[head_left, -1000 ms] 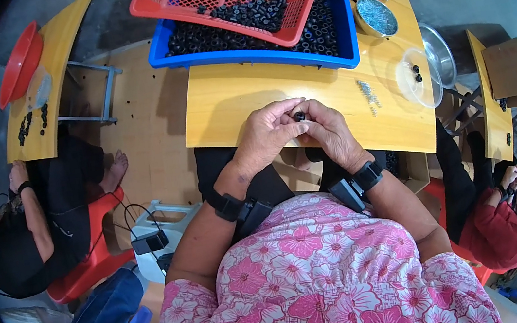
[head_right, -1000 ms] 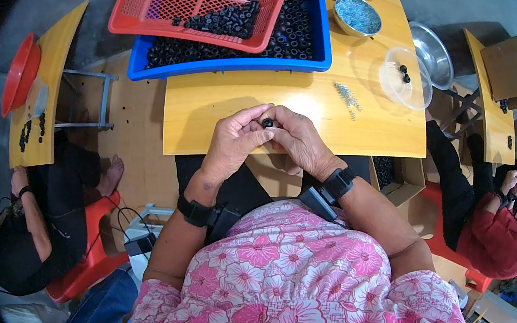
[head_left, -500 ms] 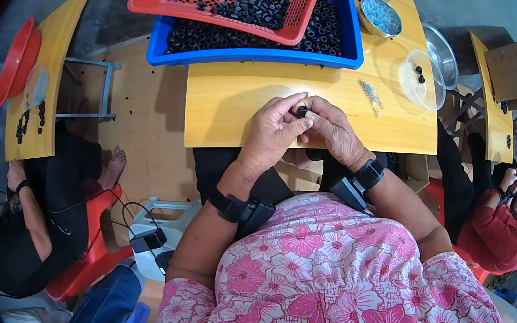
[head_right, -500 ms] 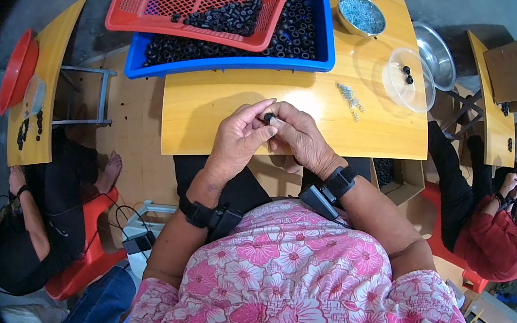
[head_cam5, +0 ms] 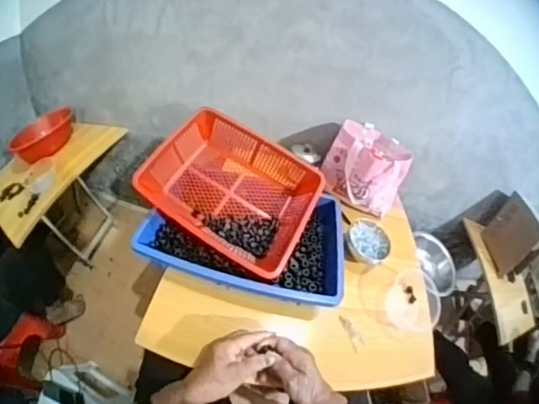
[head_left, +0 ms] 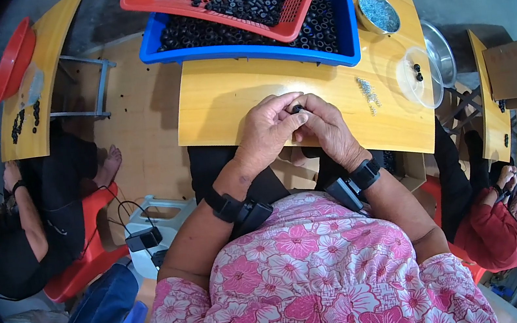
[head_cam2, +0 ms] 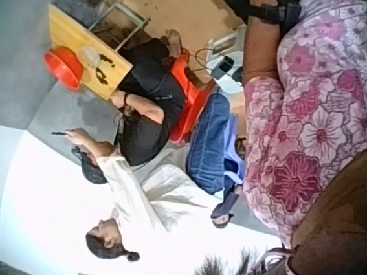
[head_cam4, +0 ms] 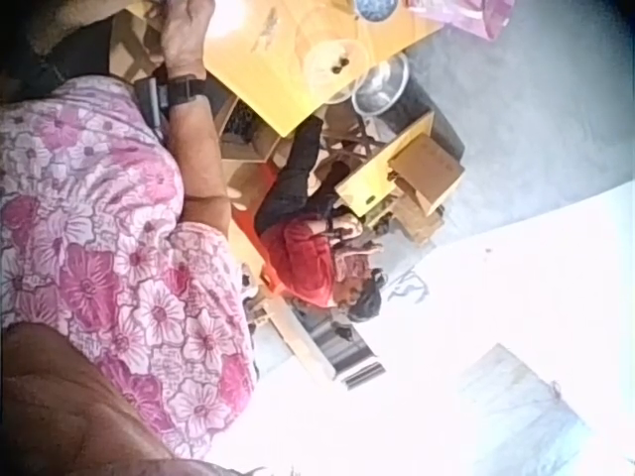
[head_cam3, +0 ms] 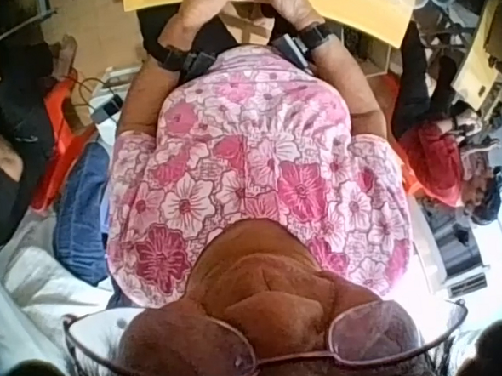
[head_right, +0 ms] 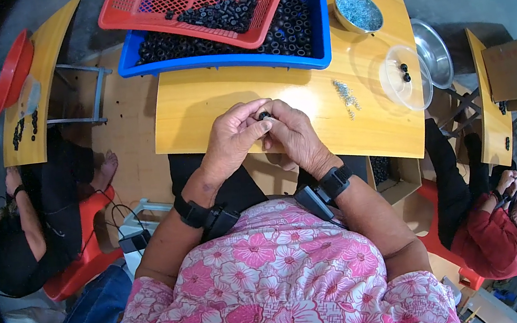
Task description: Sorting and inspecting small black plastic or rubber components at a manufacturing workstation.
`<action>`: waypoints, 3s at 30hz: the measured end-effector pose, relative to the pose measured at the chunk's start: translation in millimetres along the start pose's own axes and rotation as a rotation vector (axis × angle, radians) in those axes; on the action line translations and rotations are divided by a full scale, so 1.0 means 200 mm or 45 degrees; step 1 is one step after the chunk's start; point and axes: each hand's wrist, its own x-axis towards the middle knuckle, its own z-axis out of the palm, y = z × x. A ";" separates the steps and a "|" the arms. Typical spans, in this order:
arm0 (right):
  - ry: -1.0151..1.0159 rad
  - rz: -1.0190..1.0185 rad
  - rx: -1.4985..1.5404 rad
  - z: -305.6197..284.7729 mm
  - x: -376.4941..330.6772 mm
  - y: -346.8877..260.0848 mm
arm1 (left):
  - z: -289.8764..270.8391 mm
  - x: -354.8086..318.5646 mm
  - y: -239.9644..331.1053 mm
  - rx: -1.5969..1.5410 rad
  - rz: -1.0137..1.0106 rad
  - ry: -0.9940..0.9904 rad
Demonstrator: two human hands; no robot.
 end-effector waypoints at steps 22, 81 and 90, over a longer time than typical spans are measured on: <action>0.028 -0.044 -0.074 0.00 0.00 0.05 | -0.03 0.00 0.01 0.183 0.025 -0.036; 0.155 -0.326 0.177 0.00 -0.09 -0.09 | 0.02 -0.10 0.14 -0.445 -0.141 -0.095; 0.269 -0.394 0.048 0.03 -0.10 -0.08 | 0.03 -0.10 0.14 -0.467 -0.128 -0.122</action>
